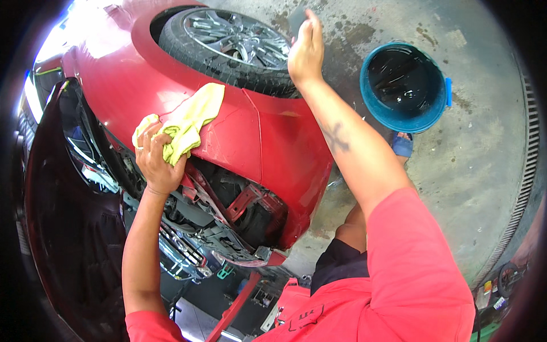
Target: The person kneels beside a red car with its hood open and cleans the front bumper. They use a yellow cloth and a small abrasive pad, repeatedly dipping the cloth into a blue bucket of water to wipe and scrub the bumper surface.
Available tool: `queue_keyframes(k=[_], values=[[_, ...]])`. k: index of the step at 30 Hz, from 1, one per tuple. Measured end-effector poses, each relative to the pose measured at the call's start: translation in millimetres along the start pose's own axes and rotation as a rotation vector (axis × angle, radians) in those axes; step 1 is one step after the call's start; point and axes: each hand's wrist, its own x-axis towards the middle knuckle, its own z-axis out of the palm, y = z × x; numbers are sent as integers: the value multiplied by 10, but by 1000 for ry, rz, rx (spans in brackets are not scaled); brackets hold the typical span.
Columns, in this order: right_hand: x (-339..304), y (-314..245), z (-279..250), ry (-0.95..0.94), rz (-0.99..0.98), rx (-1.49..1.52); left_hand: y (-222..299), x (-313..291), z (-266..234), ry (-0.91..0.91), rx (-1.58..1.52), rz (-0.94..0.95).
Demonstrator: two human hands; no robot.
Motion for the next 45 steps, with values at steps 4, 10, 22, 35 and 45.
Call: queue_keyframes(k=[4,10,22,35,45], values=[[142,533,422,6,-226,-145,40,219,102,41,-35,37],[-478,737,662,-338,-82,-304,-61,68,117,17,-76,13],[-287,741,674,-332,-199,-273,-21,168,96,11,-108,30],[-983,74,-777,-583,288,-402,-36,92,49,-2,-38,27],[-3126,-717,-1142,-893,104,-711,7,70,31,11,-12,31]])
